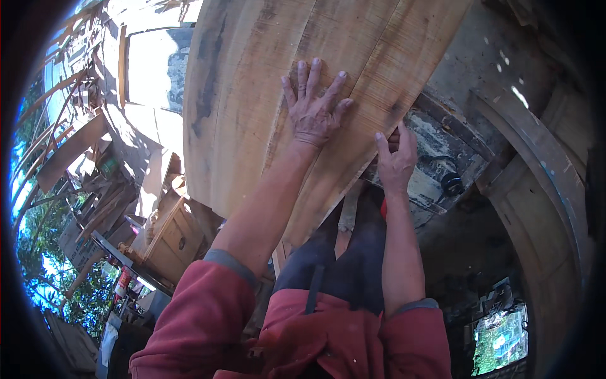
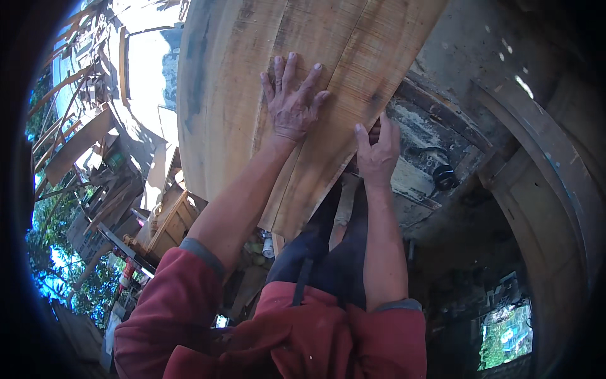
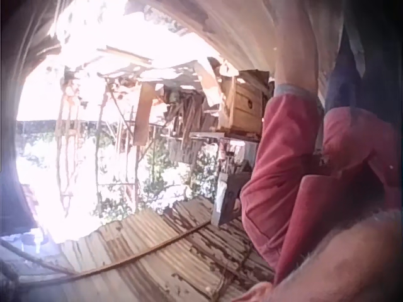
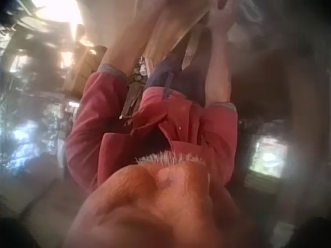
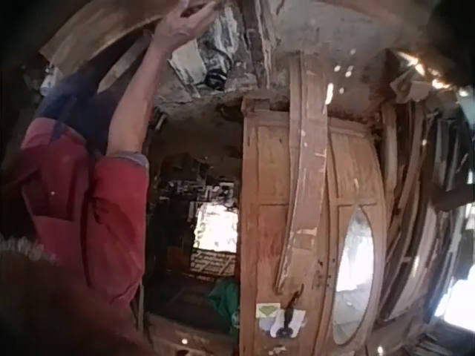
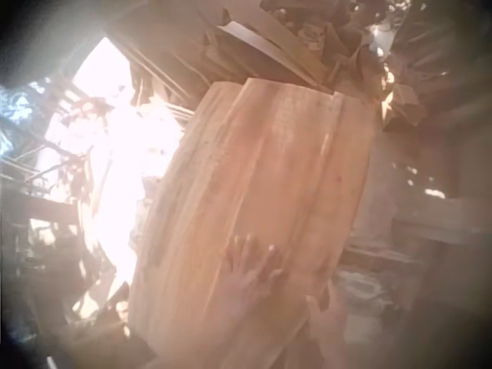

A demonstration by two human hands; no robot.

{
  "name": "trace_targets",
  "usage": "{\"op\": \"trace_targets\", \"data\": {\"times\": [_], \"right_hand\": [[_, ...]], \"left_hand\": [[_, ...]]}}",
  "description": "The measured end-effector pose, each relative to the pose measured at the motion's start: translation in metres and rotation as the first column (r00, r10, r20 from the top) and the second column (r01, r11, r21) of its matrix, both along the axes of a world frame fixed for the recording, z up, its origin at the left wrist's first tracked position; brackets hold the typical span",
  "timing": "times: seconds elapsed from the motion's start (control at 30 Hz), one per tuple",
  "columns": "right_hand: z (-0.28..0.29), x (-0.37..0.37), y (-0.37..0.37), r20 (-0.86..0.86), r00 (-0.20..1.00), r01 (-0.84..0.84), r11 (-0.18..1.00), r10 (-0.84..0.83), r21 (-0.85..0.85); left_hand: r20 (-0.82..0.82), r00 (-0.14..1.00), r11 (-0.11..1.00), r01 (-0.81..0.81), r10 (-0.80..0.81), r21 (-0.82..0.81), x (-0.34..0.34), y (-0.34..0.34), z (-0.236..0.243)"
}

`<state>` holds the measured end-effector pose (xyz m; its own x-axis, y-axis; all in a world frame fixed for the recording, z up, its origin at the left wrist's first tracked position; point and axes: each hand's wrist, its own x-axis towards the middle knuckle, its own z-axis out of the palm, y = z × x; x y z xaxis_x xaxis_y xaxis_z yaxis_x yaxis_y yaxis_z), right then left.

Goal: The person picks up several wood planks, aligns them to check their edges, and then passes the edge of one plank across a jointer machine multiple times.

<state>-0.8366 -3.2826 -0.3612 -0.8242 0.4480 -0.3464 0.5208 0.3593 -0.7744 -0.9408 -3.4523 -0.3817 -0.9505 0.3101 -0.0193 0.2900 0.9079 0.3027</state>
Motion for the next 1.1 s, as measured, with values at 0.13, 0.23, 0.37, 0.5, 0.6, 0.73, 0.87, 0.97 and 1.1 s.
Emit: {"op": "trace_targets", "data": {"times": [0.13,0.23,0.37,0.5,0.6,0.73,0.87,0.97,1.1], "right_hand": [[0.003,0.016,-0.02,-0.071,0.996,0.044,0.999,-0.045,-0.014],[-0.006,0.071,-0.051,-0.033,0.999,0.023,0.999,-0.022,0.037],[0.015,0.13,-0.093,0.111,0.993,0.043,0.993,-0.031,-0.11],[0.025,0.174,-0.122,0.193,0.98,-0.008,0.989,0.038,-0.15],[0.028,0.183,-0.125,0.206,0.979,0.046,0.977,-0.002,-0.209],[0.017,0.156,-0.12,0.191,0.975,0.153,0.97,-0.116,-0.19],[-0.016,0.139,-0.119,0.339,0.889,0.442,0.777,-0.309,-0.449],[-0.02,0.132,-0.128,0.347,0.848,0.529,0.68,-0.401,-0.507],[-0.021,0.126,-0.13,0.321,0.83,0.558,0.663,-0.457,-0.499]], "left_hand": [[-0.026,1.0,1.0,0.015,-0.015,0.009,-0.004,0.003,-0.005],[-0.019,1.0,1.0,0.014,-0.014,-0.005,-0.004,0.003,-0.005],[-0.027,1.0,1.0,0.004,-0.005,-0.023,-0.002,0.005,-0.004],[-0.064,0.998,0.999,0.015,-0.017,-0.041,-0.004,0.004,-0.007],[-0.074,0.997,0.998,0.028,-0.032,-0.057,-0.002,0.005,-0.008],[-0.076,0.997,0.997,0.022,-0.028,-0.08,0.0,0.002,-0.008],[-0.094,0.994,0.995,0.039,-0.048,-0.096,0.0,0.007,-0.009],[-0.096,0.994,0.995,0.04,-0.049,-0.096,-0.001,0.006,-0.01],[-0.088,0.995,0.995,0.029,-0.037,-0.093,0.002,0.003,-0.009]]}}
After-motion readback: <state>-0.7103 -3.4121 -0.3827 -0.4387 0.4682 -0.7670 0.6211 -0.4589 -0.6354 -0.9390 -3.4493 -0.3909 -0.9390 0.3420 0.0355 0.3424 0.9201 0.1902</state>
